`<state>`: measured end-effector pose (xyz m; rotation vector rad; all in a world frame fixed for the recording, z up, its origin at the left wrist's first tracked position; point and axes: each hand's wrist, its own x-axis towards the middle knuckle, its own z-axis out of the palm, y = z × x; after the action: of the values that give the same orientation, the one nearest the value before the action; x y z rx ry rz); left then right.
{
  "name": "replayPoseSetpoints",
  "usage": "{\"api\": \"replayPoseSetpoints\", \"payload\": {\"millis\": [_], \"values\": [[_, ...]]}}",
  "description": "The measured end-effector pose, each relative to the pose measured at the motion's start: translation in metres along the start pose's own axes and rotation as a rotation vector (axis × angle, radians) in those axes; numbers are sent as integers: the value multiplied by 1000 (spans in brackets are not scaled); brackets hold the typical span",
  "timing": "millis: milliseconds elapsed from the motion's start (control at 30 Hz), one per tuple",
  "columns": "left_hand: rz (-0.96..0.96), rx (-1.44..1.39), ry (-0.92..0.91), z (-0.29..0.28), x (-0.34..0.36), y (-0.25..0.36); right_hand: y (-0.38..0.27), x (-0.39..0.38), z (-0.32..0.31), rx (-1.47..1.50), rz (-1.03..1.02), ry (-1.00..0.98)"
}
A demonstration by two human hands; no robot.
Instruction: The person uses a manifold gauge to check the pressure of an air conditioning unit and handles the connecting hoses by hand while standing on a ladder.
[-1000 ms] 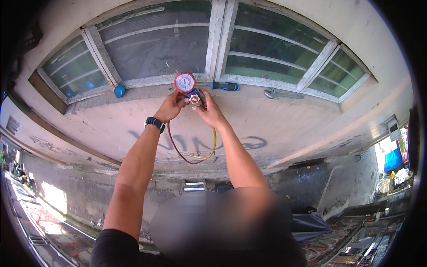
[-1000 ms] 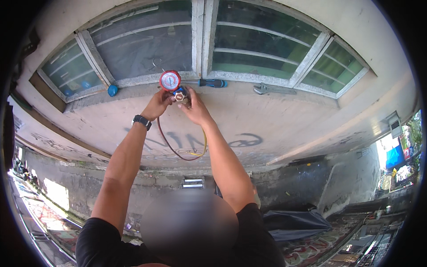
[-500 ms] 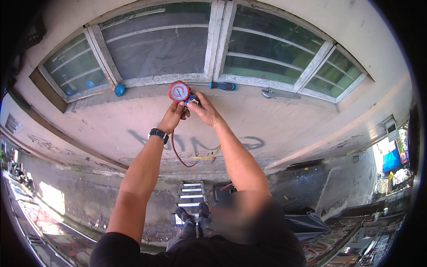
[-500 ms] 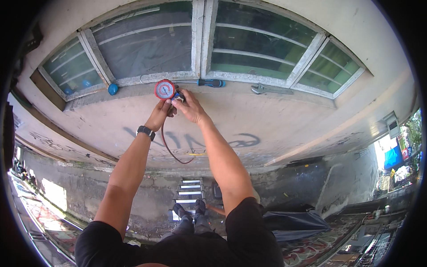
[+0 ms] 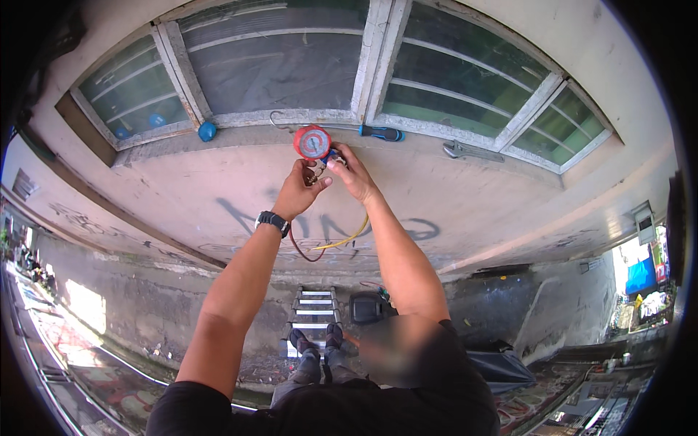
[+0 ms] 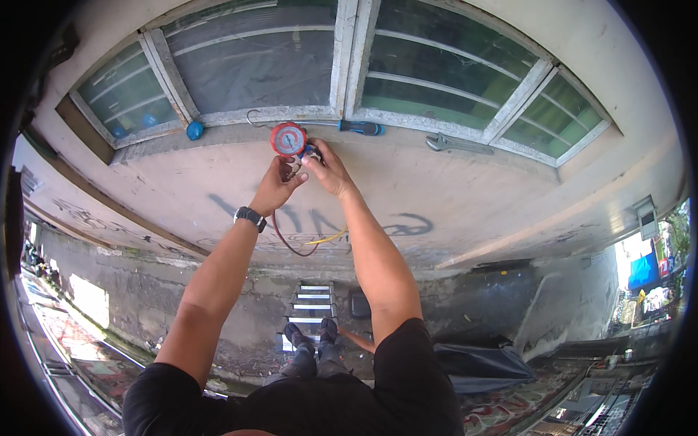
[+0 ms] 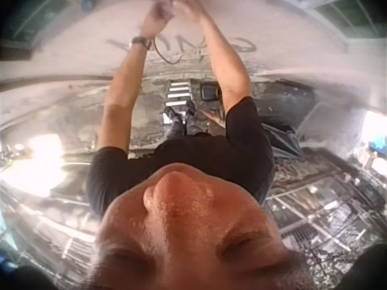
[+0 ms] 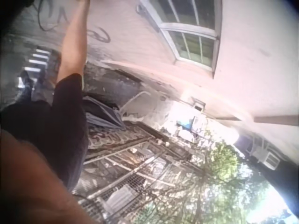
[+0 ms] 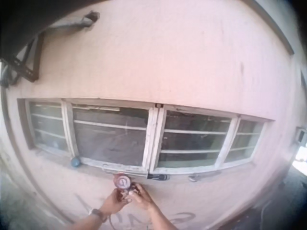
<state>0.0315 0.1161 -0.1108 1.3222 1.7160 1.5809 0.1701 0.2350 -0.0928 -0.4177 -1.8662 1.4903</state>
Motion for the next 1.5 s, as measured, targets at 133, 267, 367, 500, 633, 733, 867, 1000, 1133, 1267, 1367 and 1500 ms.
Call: {"api": "replayPoseSetpoints", "payload": {"millis": [133,267,367,500,633,733,867,1000,1133,1267,1367,1500], "values": [[40,166,56,-10,-5,3,-5,-6,5,-13,2,19],[-392,-263,-323,-27,0,-8,3,-13,8,20,25,-11],[27,7,-30,-13,-8,10,-3,-19,10,5,7,-7],[-73,-76,-41,-18,-22,-5,-12,-24,26,-28,-2,-15],[-403,-277,-325,-28,-23,-4,-5,-35,22,-36,23,-33],[-230,-189,-199,-18,-38,7,1,-42,24,-50,21,-1],[-8,84,-71,-27,-46,1,-7,-44,36,7,58,35],[-520,-397,-451,-48,-51,2,-11,-48,40,27,74,40],[-292,-141,-287,-55,-76,1,-18,-55,46,99,131,80],[-389,-336,-317,-57,-86,19,-31,-67,62,116,158,32],[-239,-566,-366,-59,-83,18,-41,-77,88,207,219,-41],[-316,-865,-173,-50,-79,21,-47,-94,118,463,207,-5]]}}
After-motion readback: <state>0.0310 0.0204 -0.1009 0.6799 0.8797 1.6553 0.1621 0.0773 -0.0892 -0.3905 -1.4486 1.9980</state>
